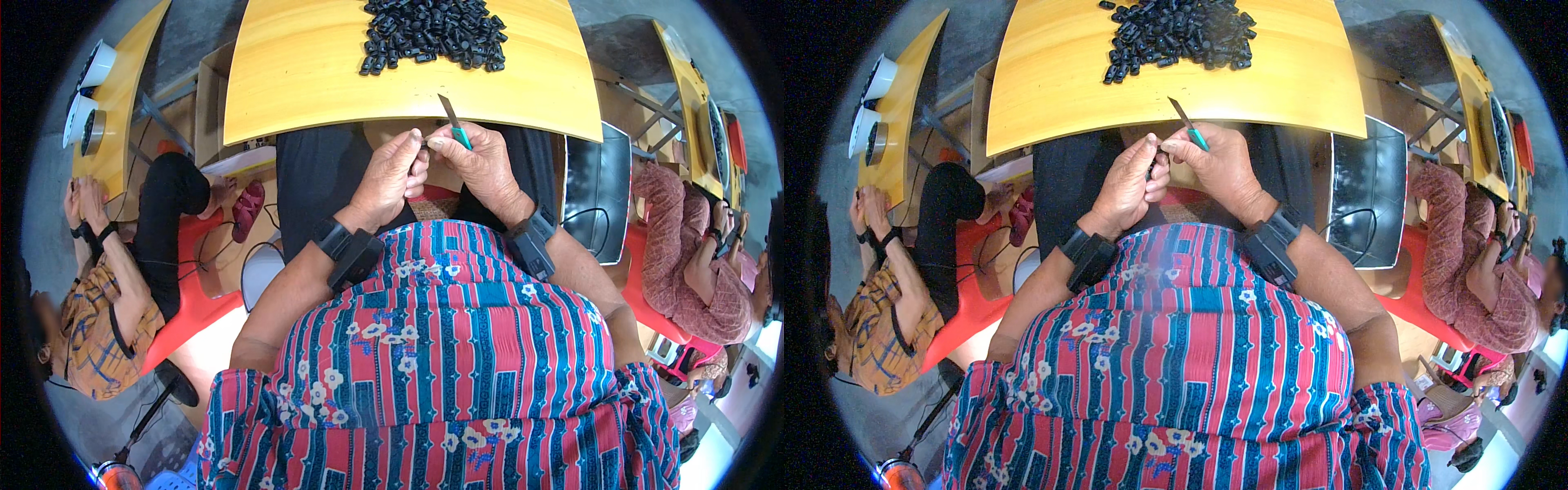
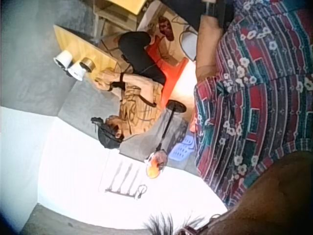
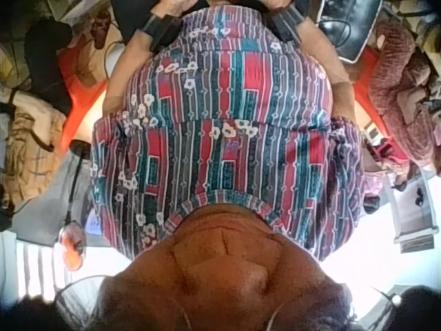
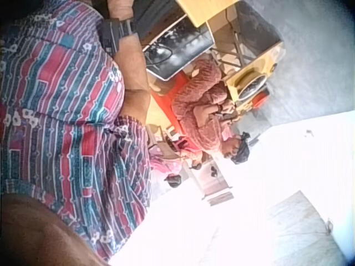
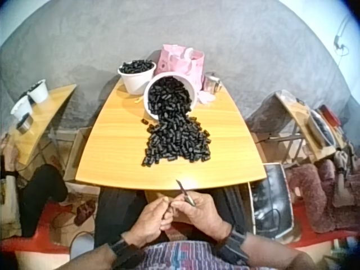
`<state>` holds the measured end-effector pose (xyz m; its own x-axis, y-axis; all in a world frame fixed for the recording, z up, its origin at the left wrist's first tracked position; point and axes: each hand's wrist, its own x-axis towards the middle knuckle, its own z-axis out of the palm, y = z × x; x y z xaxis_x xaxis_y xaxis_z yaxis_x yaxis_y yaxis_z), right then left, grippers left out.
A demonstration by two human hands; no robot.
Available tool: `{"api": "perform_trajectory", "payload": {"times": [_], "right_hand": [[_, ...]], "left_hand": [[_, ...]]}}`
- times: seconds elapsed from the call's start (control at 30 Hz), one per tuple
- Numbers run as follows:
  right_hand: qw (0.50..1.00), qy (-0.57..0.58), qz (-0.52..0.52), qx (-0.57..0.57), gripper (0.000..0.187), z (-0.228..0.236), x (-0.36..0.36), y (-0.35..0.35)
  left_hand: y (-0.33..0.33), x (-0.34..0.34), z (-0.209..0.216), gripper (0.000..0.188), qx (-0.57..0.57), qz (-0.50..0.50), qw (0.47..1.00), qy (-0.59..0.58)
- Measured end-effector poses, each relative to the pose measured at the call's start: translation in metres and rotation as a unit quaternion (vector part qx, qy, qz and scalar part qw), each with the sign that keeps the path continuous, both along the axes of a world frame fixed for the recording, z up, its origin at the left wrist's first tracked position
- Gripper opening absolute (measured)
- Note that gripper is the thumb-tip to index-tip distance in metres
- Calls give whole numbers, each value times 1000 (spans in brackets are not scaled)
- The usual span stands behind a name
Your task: Manually trimming or finishing small black rubber/plastic components using a small blade or tool.
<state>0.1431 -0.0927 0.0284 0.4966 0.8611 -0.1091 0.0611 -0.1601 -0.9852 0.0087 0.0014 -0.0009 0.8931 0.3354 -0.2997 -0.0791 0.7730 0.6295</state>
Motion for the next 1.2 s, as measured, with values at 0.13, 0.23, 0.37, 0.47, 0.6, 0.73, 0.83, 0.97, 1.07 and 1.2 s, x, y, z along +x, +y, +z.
{"api": "perform_trajectory", "payload": {"times": [0.13,0.23,0.37,0.47,0.6,0.73,0.83,0.97,1.07,1.2], "right_hand": [[1000,25,-15,-6,18,2,-2,0],[998,40,-31,-33,24,-3,0,-1],[992,115,-29,-38,19,-4,-1,-1],[986,153,-51,-40,25,0,-4,0],[981,178,-76,-28,30,5,-10,4],[982,175,-54,-53,30,3,-7,1],[976,212,-21,-48,16,3,-6,0],[1000,23,-20,0,18,-1,-4,1],[1000,-4,17,17,26,-1,2,1],[994,-71,62,50,32,2,-1,2]], "left_hand": [[-1,0,-3,27,1,15,1000,-11],[-2,1,-4,19,-5,32,999,-32],[-3,3,-1,14,19,55,998,-33],[-3,2,4,16,30,54,998,-33],[-3,3,3,16,58,67,996,-26],[-2,3,-1,15,44,78,996,-29],[2,2,-9,14,-24,78,996,-47],[3,2,-9,15,-79,57,992,-82],[5,0,-9,16,-115,29,988,-100],[5,-1,-2,18,-138,-5,985,-103]]}}
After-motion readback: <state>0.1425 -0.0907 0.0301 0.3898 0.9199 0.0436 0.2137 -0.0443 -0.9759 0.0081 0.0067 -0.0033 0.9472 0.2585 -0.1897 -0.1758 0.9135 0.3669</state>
